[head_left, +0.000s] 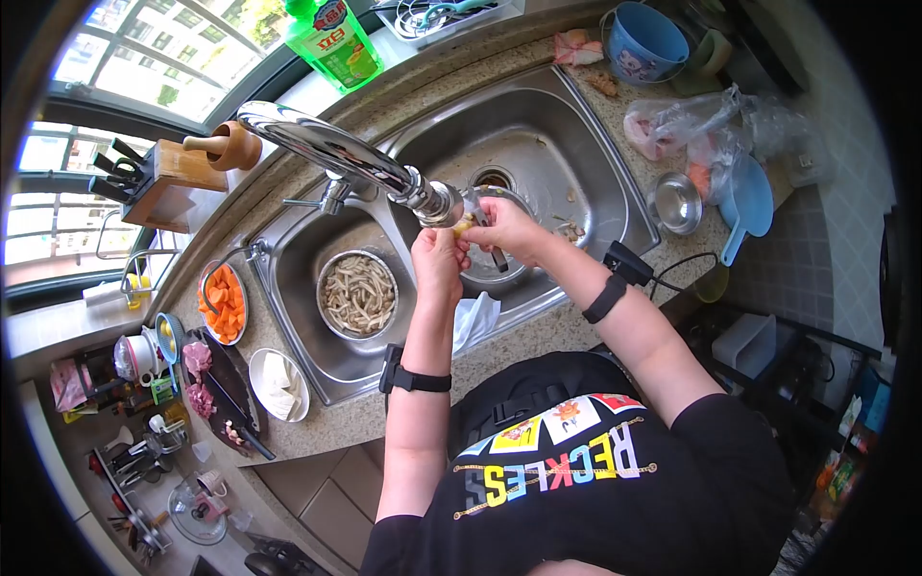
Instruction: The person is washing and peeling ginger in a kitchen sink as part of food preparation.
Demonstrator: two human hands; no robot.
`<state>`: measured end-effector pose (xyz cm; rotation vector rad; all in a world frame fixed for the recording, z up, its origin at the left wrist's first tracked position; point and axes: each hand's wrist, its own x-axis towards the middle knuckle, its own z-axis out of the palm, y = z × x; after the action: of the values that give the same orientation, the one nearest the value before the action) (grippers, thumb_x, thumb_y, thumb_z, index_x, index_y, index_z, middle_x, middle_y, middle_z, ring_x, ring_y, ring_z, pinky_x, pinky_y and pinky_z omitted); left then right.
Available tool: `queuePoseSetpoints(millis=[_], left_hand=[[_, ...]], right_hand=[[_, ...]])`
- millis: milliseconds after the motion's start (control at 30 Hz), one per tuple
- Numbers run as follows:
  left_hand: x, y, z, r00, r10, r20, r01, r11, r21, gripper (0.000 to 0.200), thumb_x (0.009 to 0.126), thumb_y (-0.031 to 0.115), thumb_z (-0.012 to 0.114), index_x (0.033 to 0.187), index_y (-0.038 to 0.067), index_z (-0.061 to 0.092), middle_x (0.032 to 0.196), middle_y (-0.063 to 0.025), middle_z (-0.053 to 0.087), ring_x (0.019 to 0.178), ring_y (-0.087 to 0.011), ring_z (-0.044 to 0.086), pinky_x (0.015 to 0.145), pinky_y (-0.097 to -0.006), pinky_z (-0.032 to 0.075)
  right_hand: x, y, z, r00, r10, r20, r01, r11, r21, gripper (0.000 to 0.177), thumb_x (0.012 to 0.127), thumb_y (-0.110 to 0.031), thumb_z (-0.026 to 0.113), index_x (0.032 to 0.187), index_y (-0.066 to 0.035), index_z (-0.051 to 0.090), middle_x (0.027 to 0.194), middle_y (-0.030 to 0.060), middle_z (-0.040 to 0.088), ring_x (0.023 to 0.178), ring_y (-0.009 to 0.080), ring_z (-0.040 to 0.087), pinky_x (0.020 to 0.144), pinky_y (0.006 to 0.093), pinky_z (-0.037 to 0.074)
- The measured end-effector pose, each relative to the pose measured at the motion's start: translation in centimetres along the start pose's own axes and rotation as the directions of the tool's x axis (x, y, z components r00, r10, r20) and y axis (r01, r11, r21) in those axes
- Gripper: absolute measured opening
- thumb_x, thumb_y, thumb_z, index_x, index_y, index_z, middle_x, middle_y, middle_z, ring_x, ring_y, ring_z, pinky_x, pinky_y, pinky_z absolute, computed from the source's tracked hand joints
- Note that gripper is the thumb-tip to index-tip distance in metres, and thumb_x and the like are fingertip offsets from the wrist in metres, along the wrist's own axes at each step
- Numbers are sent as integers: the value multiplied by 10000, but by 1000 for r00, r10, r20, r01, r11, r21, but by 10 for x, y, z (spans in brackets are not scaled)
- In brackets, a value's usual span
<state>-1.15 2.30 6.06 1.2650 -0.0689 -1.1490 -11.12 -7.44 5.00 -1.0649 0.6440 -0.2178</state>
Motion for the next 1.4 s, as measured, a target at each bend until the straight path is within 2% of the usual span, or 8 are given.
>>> queuePoseSetpoints(millis=[333, 633, 700, 900, 1067, 1167, 1333, 1400], left_hand=[[9, -10, -9, 991, -132, 15, 132, 974, -182, 144, 880, 142, 453, 857, 22, 530, 607, 3, 475, 435, -48, 348, 380, -181, 301], [-1, 5, 0, 964, -265, 23, 259, 915, -310, 156, 900, 145, 419, 900, 22, 514, 632, -3, 450, 455, -42, 350, 388, -165, 314], [1, 1, -2, 973, -231, 21, 227, 931, -286, 158, 905, 149, 412, 906, 23, 508, 634, -2, 449, 456, -42, 349, 390, -163, 313], [3, -4, -2, 981, -184, 67, 194, 948, -253, 171, 917, 156, 395, 949, 24, 498, 645, 4, 452, 462, -43, 348, 394, -158, 310], [6, -1, -5, 973, -200, 117, 227, 925, -306, 165, 916, 147, 403, 968, 27, 503, 654, 1, 462, 466, -45, 363, 404, -158, 318], [8, 5, 3, 970, -176, 169, 212, 951, -224, 141, 913, 139, 439, 923, 22, 517, 656, -10, 492, 472, -43, 386, 412, -164, 324], [4, 14, -6, 986, -27, 163, -3, 983, 184, 94, 880, 79, 514, 853, -2, 553, 713, -51, 592, 566, -70, 524, 512, -197, 453], [2, 17, -16, 980, 7, 197, -41, 985, 167, 104, 872, 61, 518, 944, 1, 563, 804, -59, 614, 657, -99, 574, 627, -223, 494]], right_hand=[[-7, 0, -10, 999, 5, 49, -15, 981, 196, 131, 758, -40, 617, 871, -22, 554, 723, 11, 588, 544, 56, 502, 469, 201, 395], [-5, 2, -5, 996, -63, -69, 61, 997, -38, 152, 759, -73, 653, 878, -48, 563, 692, -18, 552, 565, 47, 499, 481, 197, 388], [-7, -1, -6, 997, -65, 45, 57, 987, 150, 136, 753, -50, 633, 868, -46, 560, 712, -10, 569, 567, 45, 497, 491, 201, 390], [-5, -4, 3, 987, -105, -124, 98, 993, -60, 198, 750, -22, 562, 947, -12, 584, 730, 23, 607, 520, 43, 471, 474, 199, 371], [-11, 1, -13, 998, -21, -55, 27, 993, 112, 213, 809, -94, 552, 1008, -25, 582, 723, 19, 596, 495, 35, 434, 445, 185, 347], [-9, -5, -3, 992, -89, -91, 99, 989, 106, 273, 821, -217, 637, 1020, -50, 553, 676, 5, 578, 497, 29, 445, 431, 171, 336], [-3, -9, -1, 997, -63, -47, 64, 997, 39, 206, 800, -146, 656, 946, -70, 532, 706, -25, 549, 495, 25, 452, 431, 171, 342], [-3, -8, 1, 987, -106, -120, 123, 983, 139, 224, 797, -144, 658, 956, -70, 519, 711, -14, 552, 497, 29, 456, 425, 170, 338]])
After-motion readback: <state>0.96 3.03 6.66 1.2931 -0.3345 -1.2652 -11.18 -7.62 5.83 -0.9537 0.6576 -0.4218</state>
